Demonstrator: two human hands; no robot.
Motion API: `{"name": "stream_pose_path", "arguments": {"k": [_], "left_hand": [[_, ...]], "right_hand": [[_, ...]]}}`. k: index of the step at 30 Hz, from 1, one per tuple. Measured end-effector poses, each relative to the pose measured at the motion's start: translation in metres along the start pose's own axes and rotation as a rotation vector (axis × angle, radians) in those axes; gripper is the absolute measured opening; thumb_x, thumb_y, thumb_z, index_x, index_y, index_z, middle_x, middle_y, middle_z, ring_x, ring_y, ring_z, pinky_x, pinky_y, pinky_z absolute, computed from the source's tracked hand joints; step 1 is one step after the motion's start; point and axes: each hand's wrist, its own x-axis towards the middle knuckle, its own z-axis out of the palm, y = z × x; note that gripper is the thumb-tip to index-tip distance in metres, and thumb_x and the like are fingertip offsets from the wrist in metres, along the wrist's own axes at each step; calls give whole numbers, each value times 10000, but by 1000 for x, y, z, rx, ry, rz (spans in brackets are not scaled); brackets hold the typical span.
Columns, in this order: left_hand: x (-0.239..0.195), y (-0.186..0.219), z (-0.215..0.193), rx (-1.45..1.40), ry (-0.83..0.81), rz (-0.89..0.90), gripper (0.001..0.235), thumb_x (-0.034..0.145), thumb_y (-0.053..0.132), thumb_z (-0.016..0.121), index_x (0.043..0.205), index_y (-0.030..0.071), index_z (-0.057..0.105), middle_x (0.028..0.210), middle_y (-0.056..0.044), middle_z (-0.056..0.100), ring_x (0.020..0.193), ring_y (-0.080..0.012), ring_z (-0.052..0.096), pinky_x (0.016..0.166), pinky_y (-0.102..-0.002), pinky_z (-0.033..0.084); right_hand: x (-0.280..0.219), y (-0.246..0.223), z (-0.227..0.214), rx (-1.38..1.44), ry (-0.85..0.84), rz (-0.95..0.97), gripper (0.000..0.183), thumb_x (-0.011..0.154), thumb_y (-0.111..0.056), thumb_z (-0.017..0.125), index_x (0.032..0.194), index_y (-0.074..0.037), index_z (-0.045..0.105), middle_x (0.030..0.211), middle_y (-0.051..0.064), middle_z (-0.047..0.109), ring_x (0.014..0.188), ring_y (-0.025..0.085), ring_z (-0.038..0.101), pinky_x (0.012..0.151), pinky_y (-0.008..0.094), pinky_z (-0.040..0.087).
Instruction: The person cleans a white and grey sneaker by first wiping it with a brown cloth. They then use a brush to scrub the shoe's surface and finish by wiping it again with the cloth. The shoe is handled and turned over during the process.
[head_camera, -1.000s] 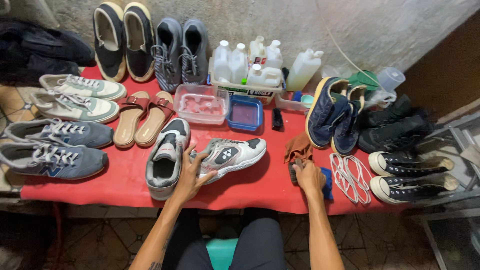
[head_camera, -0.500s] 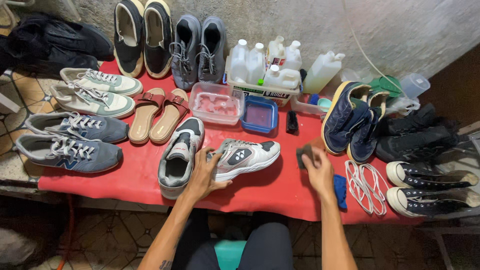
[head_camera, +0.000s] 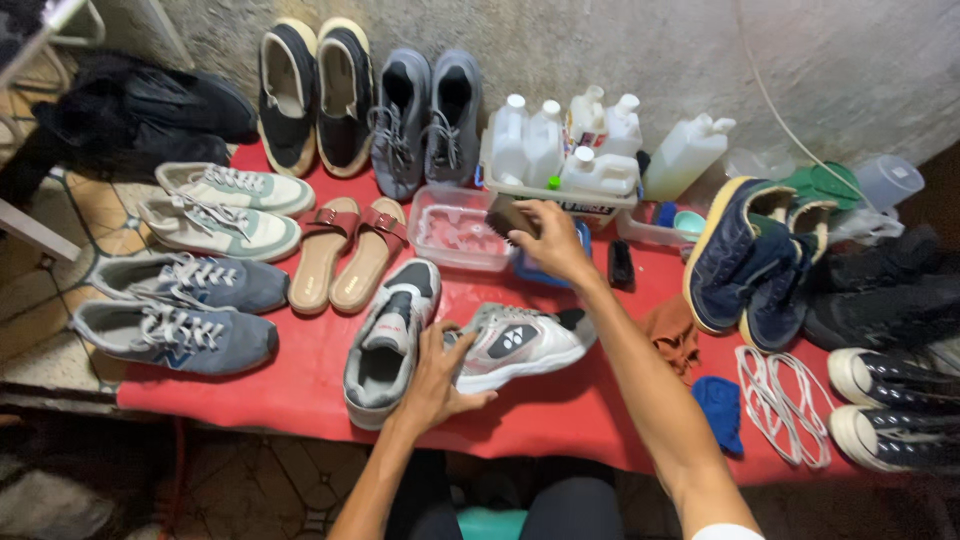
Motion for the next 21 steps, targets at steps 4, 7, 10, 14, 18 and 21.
{"name": "stream_pose_path", "arguments": {"k": [4,7,10,14,18,21], "left_hand": [[7,12,-13,-86,23,-16,913,528,520,940,1268,104,603,1258,-202,470,1195,-472,462,1089,-568,355],[11,21,-23,-70,-10,-16,893,586,410,951,1339,152,546,1277,-172,426,1171,-355,460,1057,-447,380],[10,18,-22,-124,15,-6,891,623,450,932,1369,166,536,1266,-162,420,1159,-339,463,1034,-466,403],[12,15,-23,-130,5,-23,866,587,466,933,1315,160,577,1242,-159,428,1136,-334,462,1024,-461,416],[17,18,-28,-127,9,30,832,608,511,906,1285,148,586,1190,-157,447,1095,-320,458,989,-459,422],[15,18,-26,-117,8,10,845,595,490,920,1291,142,589,1213,-160,439,1104,-327,453,1006,-449,418]], "right_hand": [[37,-34,15,-121,-127,-69,475,794,-204,852,1244,-150,709,1070,157,697,1109,400,672,1007,490,512],[54,-44,30,-316,-297,-16,519,793,-191,863,1276,-94,697,1174,202,672,1116,388,619,941,494,495],[62,-38,47,-477,-343,-44,561,781,-137,856,1315,-146,685,1209,232,659,1116,442,636,864,579,542],[64,-22,56,-499,-314,-111,546,786,-181,849,1306,-156,684,1179,222,653,1135,430,598,879,564,506],[64,-12,60,-597,-307,-127,553,767,-246,845,1303,-234,708,1262,187,620,1135,430,585,854,574,492],[62,-16,61,-584,-325,-75,583,742,-223,838,1309,-268,704,1167,178,680,1058,435,635,842,569,466]]}}
